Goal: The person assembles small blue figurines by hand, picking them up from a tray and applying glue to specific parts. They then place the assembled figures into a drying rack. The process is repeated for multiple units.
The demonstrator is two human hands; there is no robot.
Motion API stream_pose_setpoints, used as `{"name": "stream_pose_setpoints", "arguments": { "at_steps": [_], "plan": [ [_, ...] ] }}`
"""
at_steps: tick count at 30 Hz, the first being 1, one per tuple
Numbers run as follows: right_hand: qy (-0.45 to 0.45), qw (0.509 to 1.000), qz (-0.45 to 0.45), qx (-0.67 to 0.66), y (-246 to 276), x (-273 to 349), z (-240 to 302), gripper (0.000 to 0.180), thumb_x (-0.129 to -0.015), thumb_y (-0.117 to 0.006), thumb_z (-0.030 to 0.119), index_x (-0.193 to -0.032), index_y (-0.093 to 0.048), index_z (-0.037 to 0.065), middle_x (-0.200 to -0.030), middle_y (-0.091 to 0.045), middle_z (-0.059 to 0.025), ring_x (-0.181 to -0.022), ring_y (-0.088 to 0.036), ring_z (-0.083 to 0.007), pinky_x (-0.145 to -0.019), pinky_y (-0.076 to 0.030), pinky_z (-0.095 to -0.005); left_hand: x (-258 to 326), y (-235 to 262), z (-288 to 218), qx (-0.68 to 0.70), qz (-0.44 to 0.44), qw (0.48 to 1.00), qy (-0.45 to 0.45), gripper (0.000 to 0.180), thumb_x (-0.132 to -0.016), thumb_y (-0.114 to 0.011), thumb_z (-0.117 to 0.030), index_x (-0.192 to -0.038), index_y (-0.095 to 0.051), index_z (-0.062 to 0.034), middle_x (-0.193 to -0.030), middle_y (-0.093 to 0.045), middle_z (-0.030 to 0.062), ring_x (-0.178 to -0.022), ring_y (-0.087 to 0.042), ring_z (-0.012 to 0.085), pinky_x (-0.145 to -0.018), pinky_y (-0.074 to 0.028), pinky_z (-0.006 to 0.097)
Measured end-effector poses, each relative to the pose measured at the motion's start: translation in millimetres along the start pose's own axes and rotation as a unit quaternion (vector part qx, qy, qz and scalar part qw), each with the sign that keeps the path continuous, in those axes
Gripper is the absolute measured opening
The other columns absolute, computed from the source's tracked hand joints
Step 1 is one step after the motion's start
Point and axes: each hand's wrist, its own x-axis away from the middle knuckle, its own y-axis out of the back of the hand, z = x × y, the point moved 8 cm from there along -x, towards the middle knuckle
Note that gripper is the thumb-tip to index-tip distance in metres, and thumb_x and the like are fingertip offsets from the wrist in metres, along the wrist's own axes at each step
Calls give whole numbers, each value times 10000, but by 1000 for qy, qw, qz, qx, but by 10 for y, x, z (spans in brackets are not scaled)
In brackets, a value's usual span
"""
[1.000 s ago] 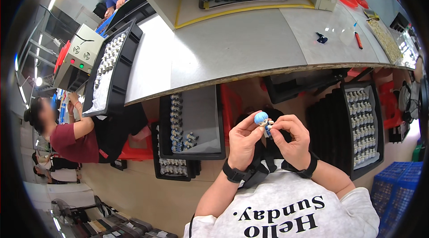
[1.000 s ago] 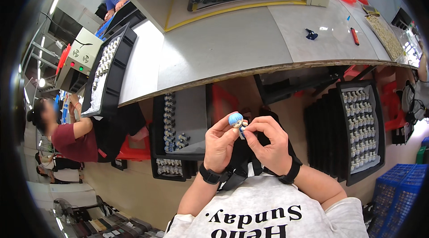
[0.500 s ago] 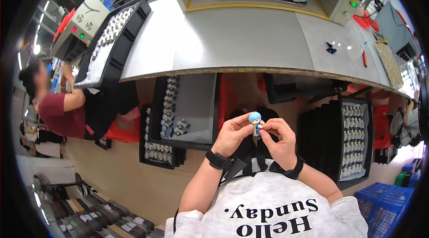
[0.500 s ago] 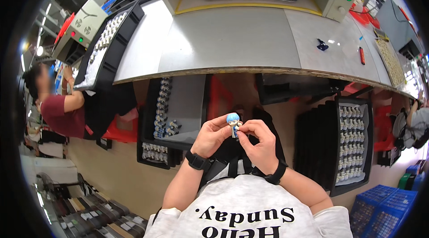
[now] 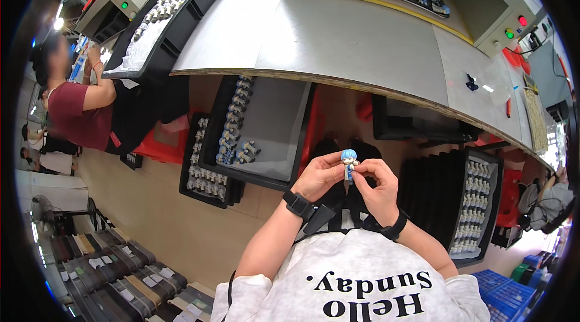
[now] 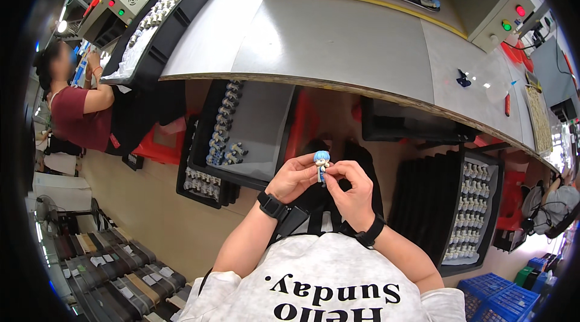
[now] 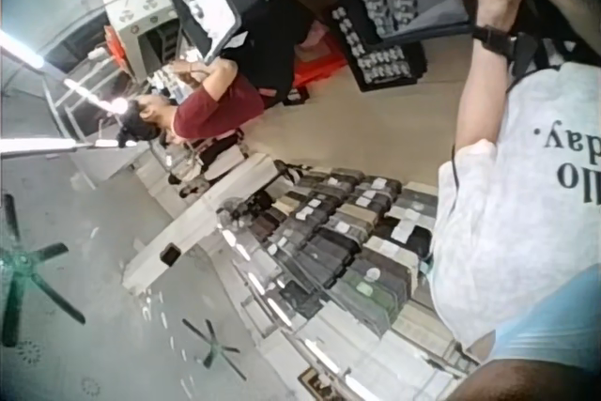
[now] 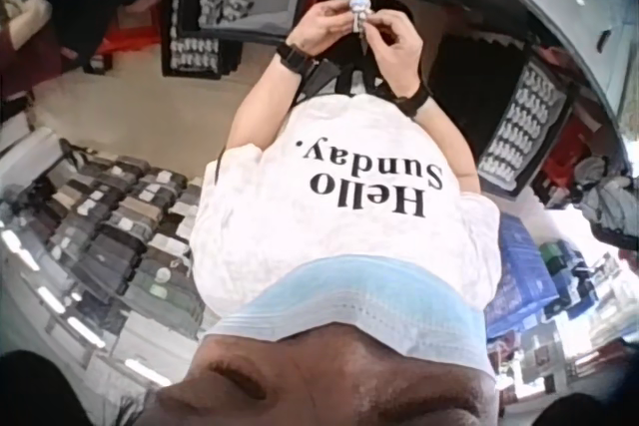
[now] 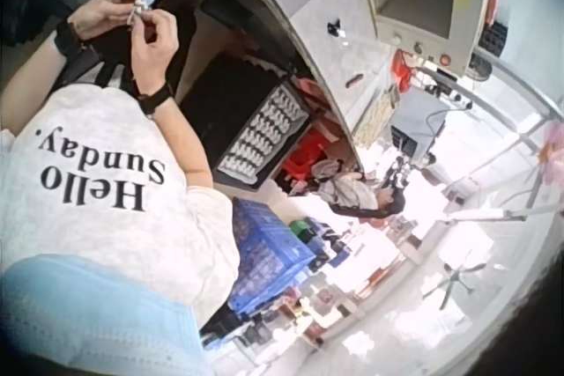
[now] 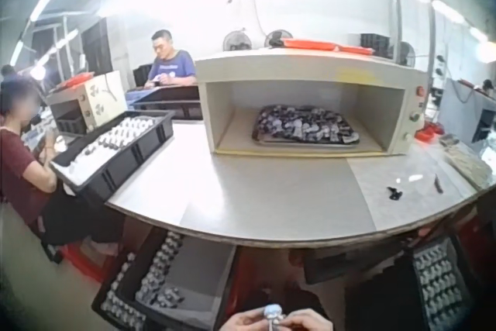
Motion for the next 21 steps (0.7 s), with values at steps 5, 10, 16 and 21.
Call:
{"name": "stream_pose_setpoints", "arguments": {
  "at_steps": [5, 10, 16, 21],
  "plan": [
    [-3, 1000, 4, 11, -57, -52, -29, 101, -772, -684, -42, -865, -646, -29, -894, -620, -103, -736, -631, -148, -657, -512, -243, -29, 101, 42, 19, -1, 1000, 1, 414, -895, -628, -132, -1256, -505, 29, -1159, -602, 101, -1072, -577, 172, -949, -455, 311],
    [-6, 1000, 10, 15, -106, -76, -83, 105, -770, -685, -41, -867, -646, -30, -887, -624, -103, -737, -632, -149, -661, -513, -242, -36, 156, 29, 36, -1, 999, -4, 428, -892, -628, -111, -1274, -493, 25, -1177, -593, 97, -1082, -574, 174, -954, -452, 314],
    [-8, 1000, 10, 17, -156, -93, -125, 108, -761, -687, -46, -856, -647, -17, -879, -630, -100, -743, -632, -154, -670, -512, -246, -57, 231, 6, 49, 2, 999, -13, 469, -883, -630, -81, -1311, -466, 15, -1191, -587, 105, -1090, -574, 179, -959, -451, 321],
    [2, 1000, 1, 27, -172, -92, -175, 127, -740, -691, -59, -844, -647, -2, -869, -636, -97, -755, -631, -172, -670, -501, -257, -78, 251, -19, 48, 11, 999, -17, 475, -884, -621, -65, -1326, -461, 2, -1215, -583, 132, -1106, -571, 198, -963, -450, 327]
  ]
}}
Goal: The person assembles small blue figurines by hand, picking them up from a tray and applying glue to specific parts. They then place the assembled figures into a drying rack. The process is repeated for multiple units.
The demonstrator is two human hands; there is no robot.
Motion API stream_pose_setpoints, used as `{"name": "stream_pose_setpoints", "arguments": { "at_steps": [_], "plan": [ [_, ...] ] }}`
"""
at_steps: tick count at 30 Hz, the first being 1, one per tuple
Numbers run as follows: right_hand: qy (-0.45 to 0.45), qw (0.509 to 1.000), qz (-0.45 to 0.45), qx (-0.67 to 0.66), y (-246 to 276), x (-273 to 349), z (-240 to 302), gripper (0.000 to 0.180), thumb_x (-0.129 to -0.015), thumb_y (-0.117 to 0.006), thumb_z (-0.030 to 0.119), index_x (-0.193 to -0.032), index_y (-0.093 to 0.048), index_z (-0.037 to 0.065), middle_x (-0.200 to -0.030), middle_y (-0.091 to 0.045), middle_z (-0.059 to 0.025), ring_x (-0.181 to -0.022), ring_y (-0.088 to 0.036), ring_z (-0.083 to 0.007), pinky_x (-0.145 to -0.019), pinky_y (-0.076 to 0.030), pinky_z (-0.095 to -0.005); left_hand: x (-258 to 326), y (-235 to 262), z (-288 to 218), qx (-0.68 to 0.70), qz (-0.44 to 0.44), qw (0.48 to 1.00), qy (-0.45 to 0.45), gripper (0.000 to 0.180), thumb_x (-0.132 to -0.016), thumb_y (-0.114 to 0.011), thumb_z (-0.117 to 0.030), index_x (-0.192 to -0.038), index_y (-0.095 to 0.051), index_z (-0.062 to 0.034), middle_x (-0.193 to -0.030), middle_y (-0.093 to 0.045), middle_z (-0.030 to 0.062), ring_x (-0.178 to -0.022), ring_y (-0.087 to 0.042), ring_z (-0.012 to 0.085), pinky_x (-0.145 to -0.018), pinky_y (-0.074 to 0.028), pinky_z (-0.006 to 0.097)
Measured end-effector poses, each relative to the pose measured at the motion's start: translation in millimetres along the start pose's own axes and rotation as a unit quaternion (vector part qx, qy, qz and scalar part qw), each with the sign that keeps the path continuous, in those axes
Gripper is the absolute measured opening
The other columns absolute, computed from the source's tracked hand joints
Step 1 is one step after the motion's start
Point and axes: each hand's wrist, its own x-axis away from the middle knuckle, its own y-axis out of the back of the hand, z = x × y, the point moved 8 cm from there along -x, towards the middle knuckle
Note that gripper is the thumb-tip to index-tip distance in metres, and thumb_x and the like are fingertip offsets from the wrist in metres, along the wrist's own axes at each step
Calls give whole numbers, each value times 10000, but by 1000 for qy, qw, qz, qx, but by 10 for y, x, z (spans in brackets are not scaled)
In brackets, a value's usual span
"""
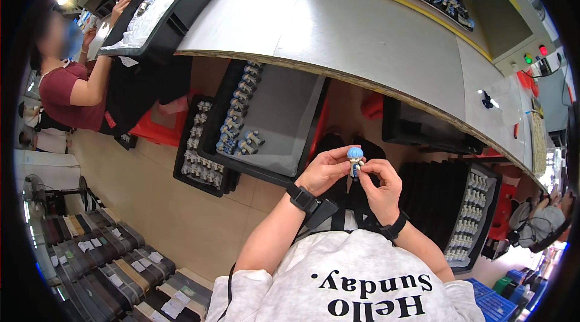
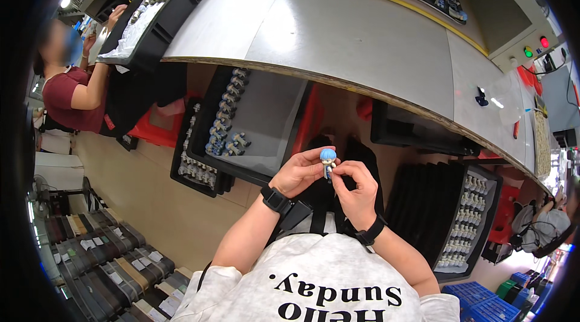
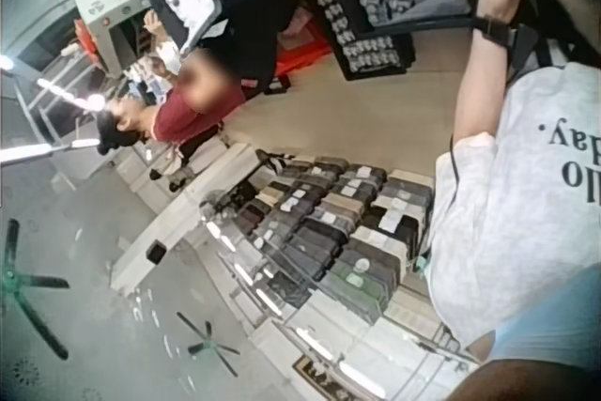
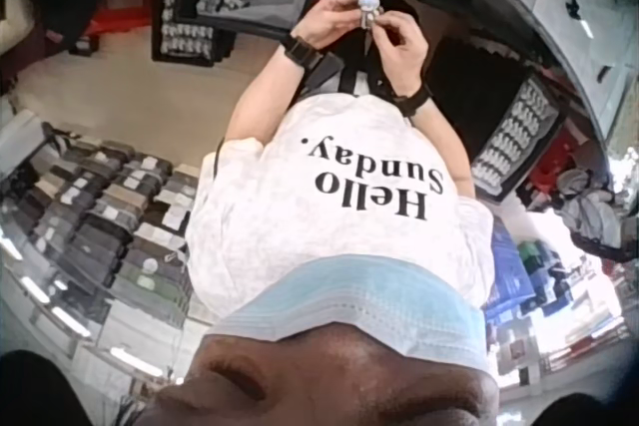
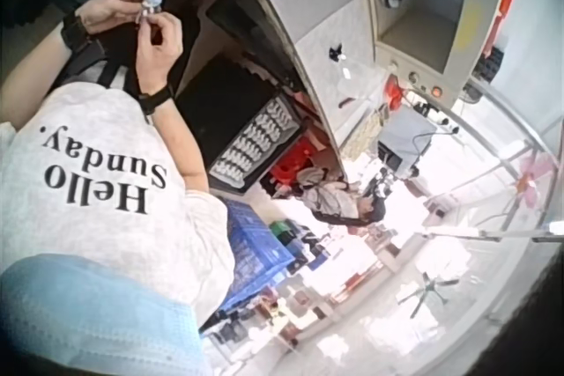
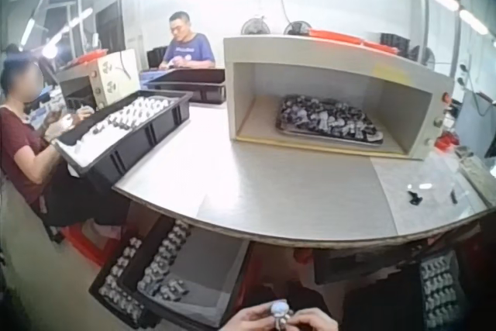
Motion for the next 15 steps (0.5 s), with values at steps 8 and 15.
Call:
{"name": "stream_pose_setpoints", "arguments": {
  "at_steps": [8, 15],
  "plan": [
    [8, 1000, -2, 16, -66, -17, -27, 133, -732, -698, -55, -842, -649, 2, -867, -640, -99, -764, -632, -185, -678, -495, -271, 7, 68, -59, 17, 15, 1000, -21, 422, -920, -588, -132, -1305, -485, 6, -1213, -587, 145, -1102, -574, 199, -960, -453, 326],
    [7, 1000, 11, 21, -174, -64, -69, 128, -731, -697, -52, -839, -651, -1, -867, -641, -102, -759, -631, -191, -674, -495, -277, 1, 227, -64, 24, -30, 999, 2, 397, -939, -571, -193, -1275, -507, 8, -1190, -601, 124, -1088, -575, 179, -945, -461, 310]
  ]
}}
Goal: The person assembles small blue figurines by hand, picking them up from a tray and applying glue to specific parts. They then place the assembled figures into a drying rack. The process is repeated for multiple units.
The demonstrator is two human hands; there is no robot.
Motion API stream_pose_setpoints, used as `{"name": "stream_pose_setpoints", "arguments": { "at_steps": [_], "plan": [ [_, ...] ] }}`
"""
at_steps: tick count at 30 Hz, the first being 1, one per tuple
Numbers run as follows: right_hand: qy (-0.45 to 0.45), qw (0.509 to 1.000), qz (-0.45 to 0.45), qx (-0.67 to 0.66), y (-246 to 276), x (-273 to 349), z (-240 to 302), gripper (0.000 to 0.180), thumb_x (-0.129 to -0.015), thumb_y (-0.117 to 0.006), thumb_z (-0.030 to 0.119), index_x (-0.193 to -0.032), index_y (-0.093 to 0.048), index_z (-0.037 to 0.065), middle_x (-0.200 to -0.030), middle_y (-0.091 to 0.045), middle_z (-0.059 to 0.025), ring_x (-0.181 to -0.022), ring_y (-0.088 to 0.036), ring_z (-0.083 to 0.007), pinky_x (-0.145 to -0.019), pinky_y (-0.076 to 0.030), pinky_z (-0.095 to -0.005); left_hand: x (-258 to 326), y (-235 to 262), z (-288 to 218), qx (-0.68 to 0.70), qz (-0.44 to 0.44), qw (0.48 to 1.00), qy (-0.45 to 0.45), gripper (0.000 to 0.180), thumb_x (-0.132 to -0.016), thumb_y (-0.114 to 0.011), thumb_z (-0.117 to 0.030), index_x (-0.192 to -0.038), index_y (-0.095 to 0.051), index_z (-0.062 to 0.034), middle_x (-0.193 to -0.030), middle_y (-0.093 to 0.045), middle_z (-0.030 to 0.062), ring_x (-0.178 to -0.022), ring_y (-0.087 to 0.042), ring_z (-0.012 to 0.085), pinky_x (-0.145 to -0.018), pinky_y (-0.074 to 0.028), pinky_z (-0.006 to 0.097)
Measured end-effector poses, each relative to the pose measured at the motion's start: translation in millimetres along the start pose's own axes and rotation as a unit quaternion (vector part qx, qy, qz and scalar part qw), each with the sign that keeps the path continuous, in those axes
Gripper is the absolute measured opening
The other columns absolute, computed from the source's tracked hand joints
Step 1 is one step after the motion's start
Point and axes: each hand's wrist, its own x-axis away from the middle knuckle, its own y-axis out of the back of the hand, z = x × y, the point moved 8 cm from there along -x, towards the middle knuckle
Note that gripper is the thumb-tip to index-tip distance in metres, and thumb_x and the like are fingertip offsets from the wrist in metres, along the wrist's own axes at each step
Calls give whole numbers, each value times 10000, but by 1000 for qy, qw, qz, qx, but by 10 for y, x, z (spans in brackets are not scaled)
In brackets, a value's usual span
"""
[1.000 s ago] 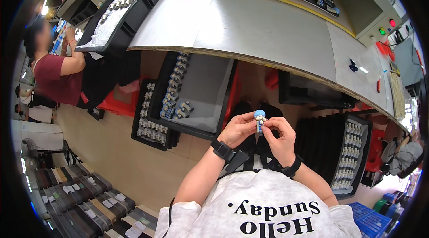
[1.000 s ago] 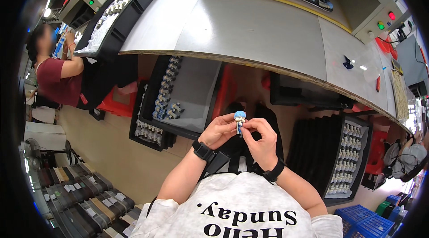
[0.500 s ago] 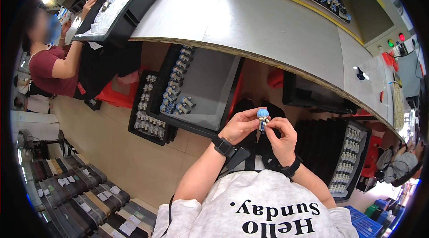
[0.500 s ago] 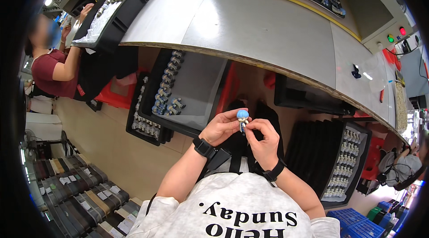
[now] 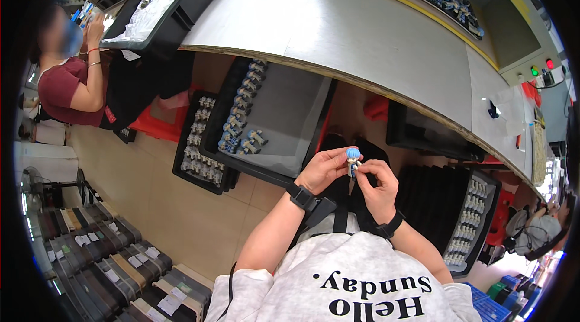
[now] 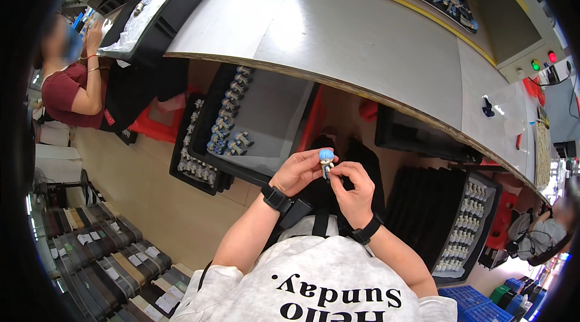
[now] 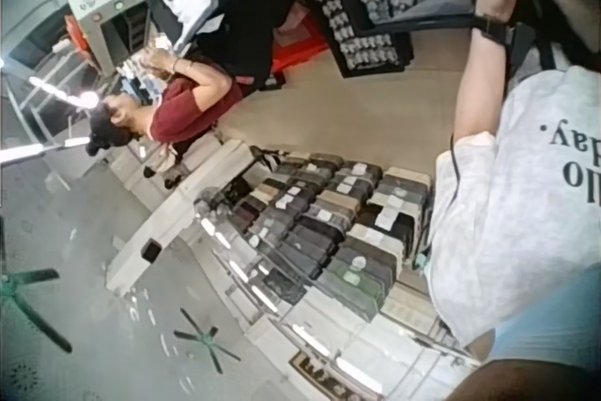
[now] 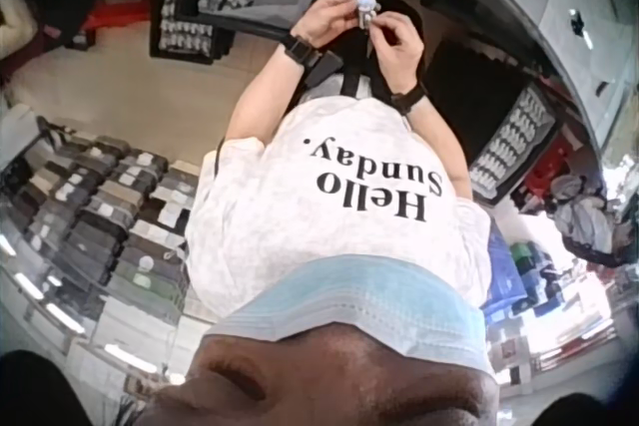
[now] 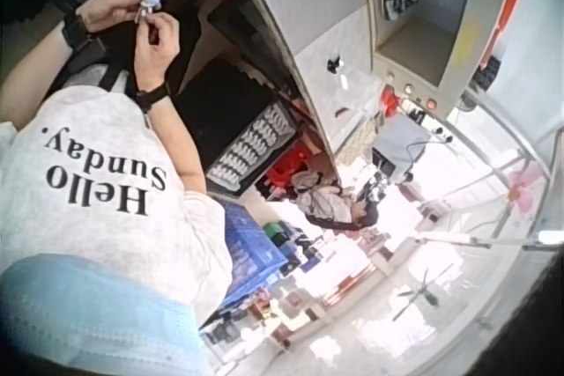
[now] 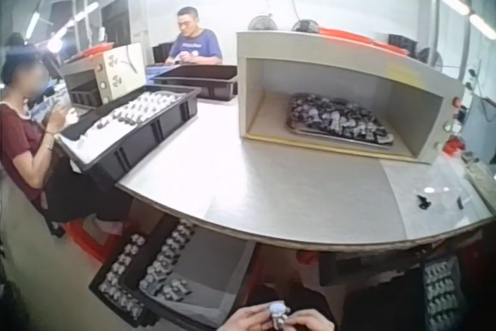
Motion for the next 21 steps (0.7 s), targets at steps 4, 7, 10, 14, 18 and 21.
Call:
{"name": "stream_pose_setpoints", "arguments": {
  "at_steps": [4, 7, 10, 14, 18, 21],
  "plan": [
    [-4, 1000, 9, 7, -62, -43, -22, 125, -731, -694, -53, -836, -648, -5, -860, -637, -101, -748, -626, -187, -670, -494, -274, -10, 73, -17, -3, -31, 1000, 1, 386, -925, -597, -190, -1247, -525, 8, -1158, -614, 114, -1047, -594, 171, -910, -484, 305],
    [-12, 1000, 24, 10, -106, -74, -45, 122, -730, -696, -53, -831, -644, -8, -853, -633, -102, -740, -623, -182, -667, -494, -270, -14, 195, -10, -65, -76, 995, 2, 392, -892, -642, -151, -1229, -533, 17, -1126, -621, 114, -1010, -610, 168, -881, -501, 303],
    [-12, 1000, 28, 3, -122, -36, -108, 127, -725, -704, -53, -827, -640, -14, -847, -629, -108, -730, -620, -177, -665, -495, -261, -62, 332, -190, -114, -151, 982, -18, 423, -857, -680, -111, -1225, -526, 28, -1096, -625, 111, -980, -623, 168, -851, -516, 305],
    [-15, 1000, 18, 11, 5, 7, -202, 116, -746, -698, -55, -841, -645, -16, -855, -632, -103, -735, -617, -168, -669, -503, -251, -51, 722, -818, -204, -301, 924, -116, 473, -821, -704, -72, -1236, -504, 38, -1000, -652, 131, -890, -662, 202, -740, -543, 295],
    [-36, 999, 29, 16, 168, 47, -274, 114, -763, -681, -73, -851, -632, -22, -890, -611, -86, -771, -604, -141, -689, -498, -232, 148, 1619, -1485, -482, -490, 716, -120, 400, -799, -718, -224, -1075, -624, 50, -915, -679, 186, -882, -668, 284, -733, -520, 358],
    [-41, 999, 2, 16, 307, 25, -239, 100, -752, -688, -60, -832, -639, -26, -861, -629, -101, -722, -615, -156, -655, -502, -245, 318, 1934, -1731, -666, -506, 544, -71, 467, -770, -691, -388, -981, -676, 28, -960, -660, 237, -914, -630, 391, -789, -486, 463]
  ]
}}
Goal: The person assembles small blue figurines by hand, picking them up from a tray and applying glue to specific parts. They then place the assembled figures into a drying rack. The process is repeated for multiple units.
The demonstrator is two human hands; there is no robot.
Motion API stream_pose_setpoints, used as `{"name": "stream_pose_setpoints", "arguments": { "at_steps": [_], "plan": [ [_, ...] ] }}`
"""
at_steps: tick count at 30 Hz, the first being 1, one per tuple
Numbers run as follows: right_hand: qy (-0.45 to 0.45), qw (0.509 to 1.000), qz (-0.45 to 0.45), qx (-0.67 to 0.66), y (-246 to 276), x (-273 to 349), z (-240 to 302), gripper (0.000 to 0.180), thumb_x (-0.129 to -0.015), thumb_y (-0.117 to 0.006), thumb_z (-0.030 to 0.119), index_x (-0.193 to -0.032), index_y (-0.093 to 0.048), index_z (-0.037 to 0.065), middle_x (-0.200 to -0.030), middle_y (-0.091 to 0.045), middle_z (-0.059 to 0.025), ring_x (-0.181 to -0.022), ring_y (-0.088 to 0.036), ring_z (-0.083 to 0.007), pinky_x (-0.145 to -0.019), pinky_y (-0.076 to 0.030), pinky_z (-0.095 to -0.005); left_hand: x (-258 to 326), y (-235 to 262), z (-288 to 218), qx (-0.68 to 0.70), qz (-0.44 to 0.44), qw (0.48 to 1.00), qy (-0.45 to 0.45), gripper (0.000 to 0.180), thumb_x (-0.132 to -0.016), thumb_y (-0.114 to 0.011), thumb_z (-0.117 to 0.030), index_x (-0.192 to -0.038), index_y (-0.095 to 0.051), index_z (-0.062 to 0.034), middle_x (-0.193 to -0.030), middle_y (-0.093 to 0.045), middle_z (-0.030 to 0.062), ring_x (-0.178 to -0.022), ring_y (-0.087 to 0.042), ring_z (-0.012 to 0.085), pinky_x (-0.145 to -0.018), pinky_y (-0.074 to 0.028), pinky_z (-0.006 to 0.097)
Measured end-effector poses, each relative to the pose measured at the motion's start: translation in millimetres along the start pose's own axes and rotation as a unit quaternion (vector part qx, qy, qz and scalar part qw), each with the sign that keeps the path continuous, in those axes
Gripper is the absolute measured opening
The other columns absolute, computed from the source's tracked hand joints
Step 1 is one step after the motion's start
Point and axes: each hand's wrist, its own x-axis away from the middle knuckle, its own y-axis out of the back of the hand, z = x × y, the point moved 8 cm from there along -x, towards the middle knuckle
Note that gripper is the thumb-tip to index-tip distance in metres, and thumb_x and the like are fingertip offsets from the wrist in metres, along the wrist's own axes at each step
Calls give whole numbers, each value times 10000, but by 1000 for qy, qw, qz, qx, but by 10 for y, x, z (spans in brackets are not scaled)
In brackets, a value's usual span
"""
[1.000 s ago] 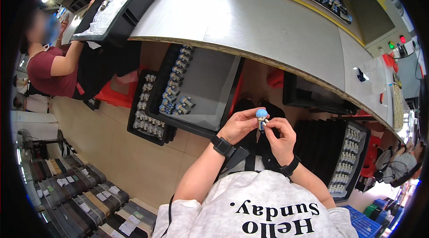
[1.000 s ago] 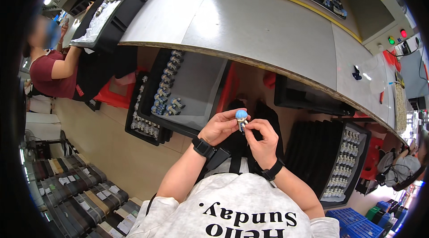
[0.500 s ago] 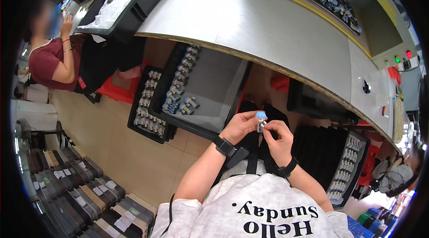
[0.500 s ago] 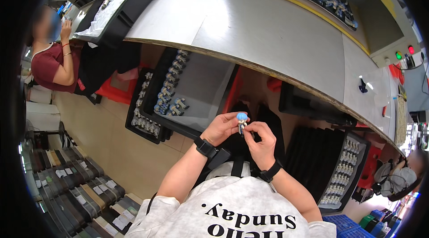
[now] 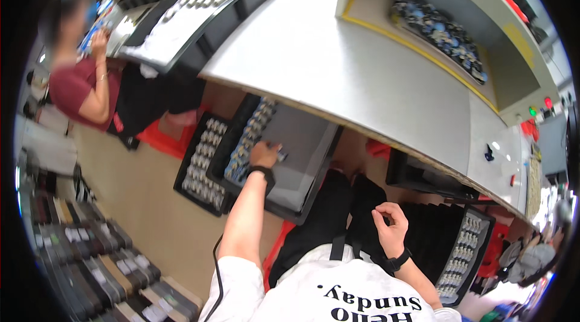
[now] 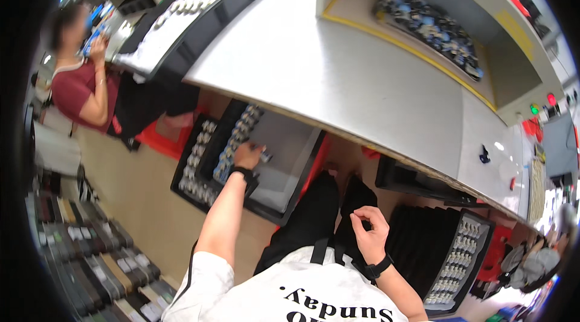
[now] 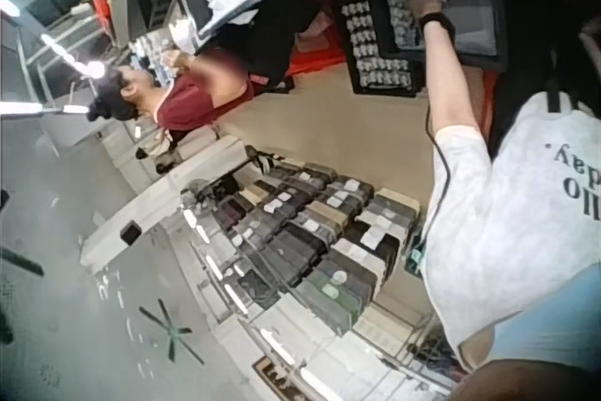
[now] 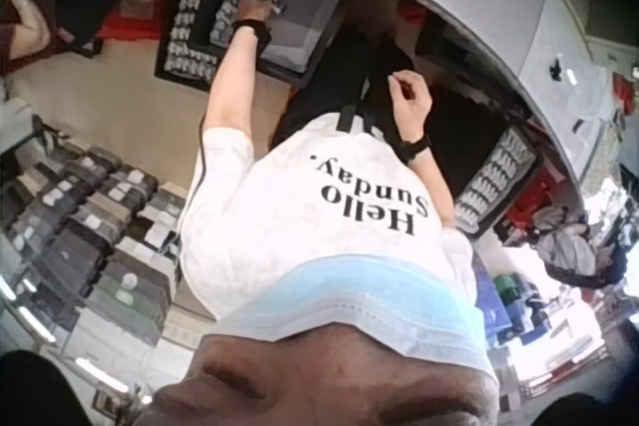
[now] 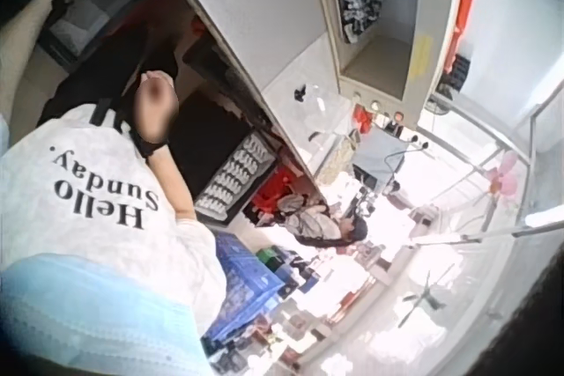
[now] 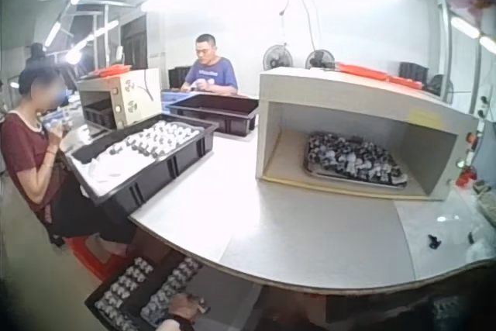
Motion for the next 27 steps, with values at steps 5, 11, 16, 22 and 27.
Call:
{"name": "stream_pose_setpoints", "arguments": {
  "at_steps": [5, 11, 16, 22, 27],
  "plan": [
    [29, 999, -28, 10, 303, -181, 241, 99, -751, -689, -57, -838, -651, -26, -866, -629, -109, -717, -629, -154, -642, -514, -245, -79, -177, 291, -168, 40, 985, -23, 433, -763, -702, -407, -931, -675, -9, -974, -661, 229, -948, -626, 398, -797, -507, 484],
    [189, 974, -57, 109, 988, -885, 1165, 170, -754, -695, -37, -914, -651, 2, -873, -629, -113, -722, -622, -199, -665, -513, -281, 63, 38, 79, -207, 63, 975, 48, 350, -849, -658, -286, -847, -661, 64, -886, -658, 263, -840, -649, 388, -720, -533, 468],
    [240, 938, -43, 247, 1515, -1721, 1665, 108, -785, -656, 35, -888, -628, 17, -862, -624, -126, -720, -624, -242, -666, -506, -323, -9, -109, 187, -311, 1, 950, 7, 264, -884, -580, -207, -835, -662, 39, -828, -644, 229, -844, -640, 382, -735, -536, 460],
    [83, 895, -37, 437, 2008, -3108, 1152, 185, -764, -591, 140, -892, -695, 56, -900, -671, -178, -868, -637, -343, -780, -516, -415, 321, 399, -811, 27, -9, 993, -111, 329, -893, -573, -195, -670, -588, 47, -544, -558, 131, -517, -565, 206, -505, -407, 354],
    [84, 883, -41, 461, 1831, -4103, 809, 208, -784, -587, 157, -945, -689, 72, -939, -669, -178, -915, -627, -360, -807, -511, -443, 990, 866, -1715, 196, -43, 956, -213, 147, -883, -607, -77, -761, -606, 5, -648, -562, 77, -527, -516, 156, -517, -407, 269]
  ]
}}
